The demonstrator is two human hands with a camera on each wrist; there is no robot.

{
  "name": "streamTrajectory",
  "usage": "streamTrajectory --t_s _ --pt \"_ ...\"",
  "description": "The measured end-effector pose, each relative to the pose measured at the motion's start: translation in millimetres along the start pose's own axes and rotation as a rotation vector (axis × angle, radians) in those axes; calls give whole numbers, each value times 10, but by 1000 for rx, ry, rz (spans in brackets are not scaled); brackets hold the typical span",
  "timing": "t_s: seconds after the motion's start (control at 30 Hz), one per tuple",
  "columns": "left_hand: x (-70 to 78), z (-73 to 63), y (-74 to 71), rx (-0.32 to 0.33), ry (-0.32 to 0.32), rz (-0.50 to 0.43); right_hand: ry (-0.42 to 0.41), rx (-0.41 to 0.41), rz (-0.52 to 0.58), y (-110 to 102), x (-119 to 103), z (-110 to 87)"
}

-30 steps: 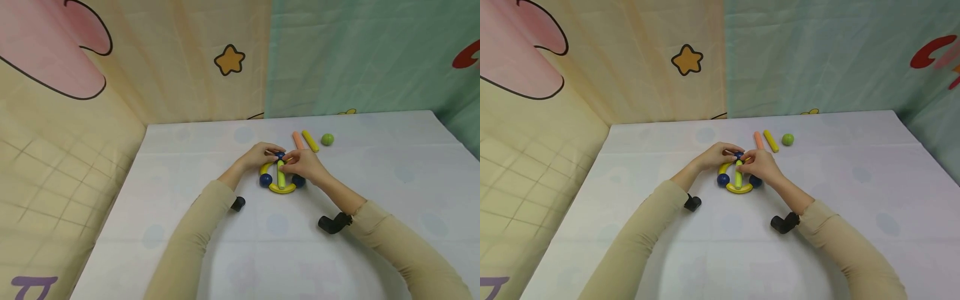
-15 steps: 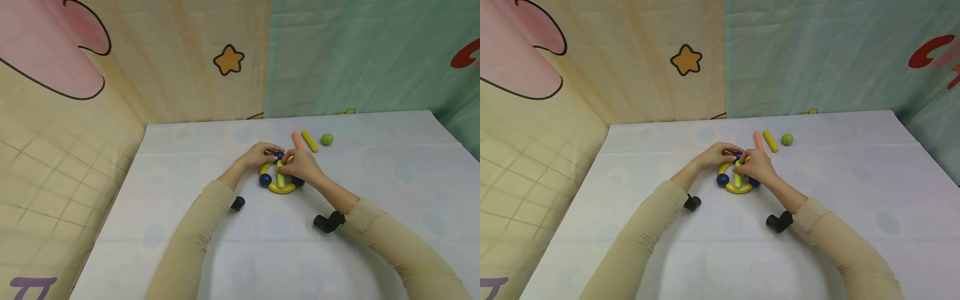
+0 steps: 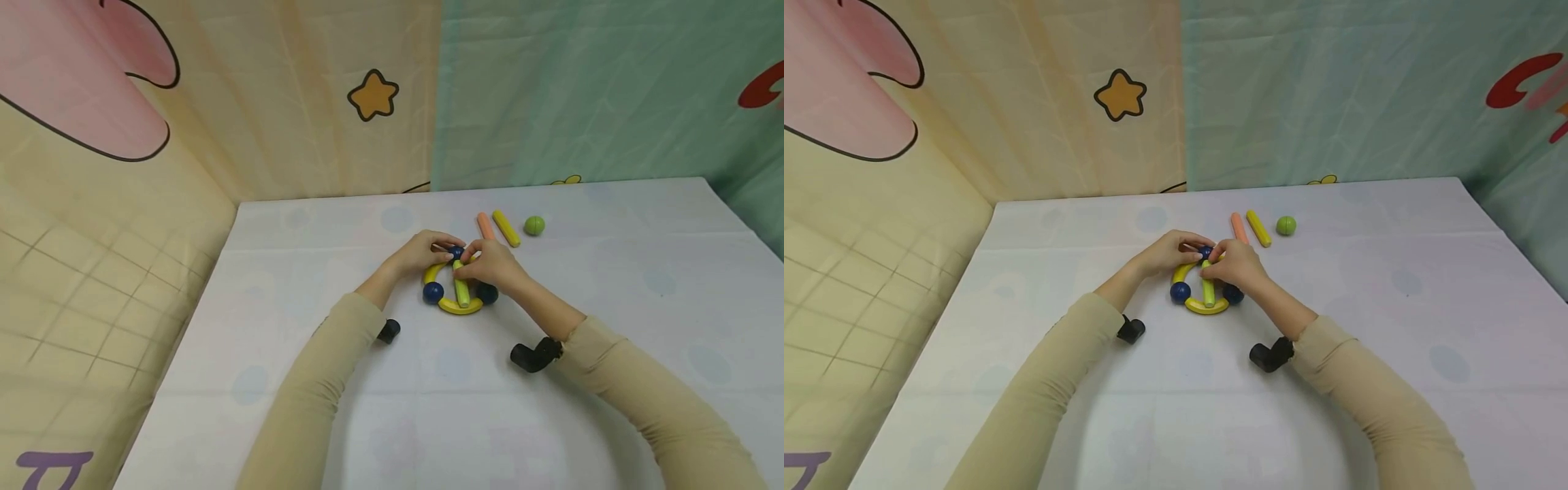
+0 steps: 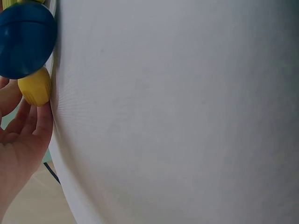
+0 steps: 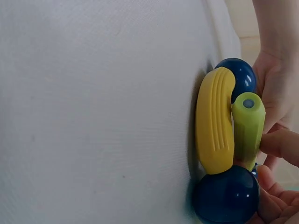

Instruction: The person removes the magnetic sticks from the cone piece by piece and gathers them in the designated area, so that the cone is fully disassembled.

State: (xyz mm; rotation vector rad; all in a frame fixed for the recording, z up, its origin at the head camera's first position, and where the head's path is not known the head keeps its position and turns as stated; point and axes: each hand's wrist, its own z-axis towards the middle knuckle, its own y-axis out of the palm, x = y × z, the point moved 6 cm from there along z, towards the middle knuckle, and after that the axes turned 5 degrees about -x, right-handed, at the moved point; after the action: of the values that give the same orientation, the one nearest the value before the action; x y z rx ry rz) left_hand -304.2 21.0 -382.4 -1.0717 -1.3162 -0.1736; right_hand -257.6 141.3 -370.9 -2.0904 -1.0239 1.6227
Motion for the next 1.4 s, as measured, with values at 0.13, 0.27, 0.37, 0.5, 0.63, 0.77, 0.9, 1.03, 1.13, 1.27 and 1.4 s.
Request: streamTrajectory --t_s 0.13,0.27,0.37,0.5,0.63,0.77,0.9,1.03,1.13,1.27,1.4 --pt "-9 10 14 5 -4 -1 23 -33 72 0 20 2" --pt "-7 8 22 12 -20 -4 43 -49 148 -1 67 15" --pt "-4 4 25 16 -30 -1 43 -53 175 -4 95 28" --pt "-9 5 31 17 -36 1 42 -61 190 -5 122 34" --pt "-7 7 31 19 -33 4 48 -73 223 -11 134 22" --pt "-12 9 30 10 -30 12 68 -78 247 -12 139 12" --pt "-32 -2 20 -4 -42 10 94 -87 249 -7 156 20" --pt "-36 -4 5 -6 -48 14 100 -89 270 -16 175 30" --pt "-32 3 -5 3 -48 20 102 -86 302 -23 185 37" --pt "-25 13 -3 14 -45 33 102 -93 323 -30 190 47" --pt "-14 16 4 18 -42 32 106 -103 314 -47 197 44"
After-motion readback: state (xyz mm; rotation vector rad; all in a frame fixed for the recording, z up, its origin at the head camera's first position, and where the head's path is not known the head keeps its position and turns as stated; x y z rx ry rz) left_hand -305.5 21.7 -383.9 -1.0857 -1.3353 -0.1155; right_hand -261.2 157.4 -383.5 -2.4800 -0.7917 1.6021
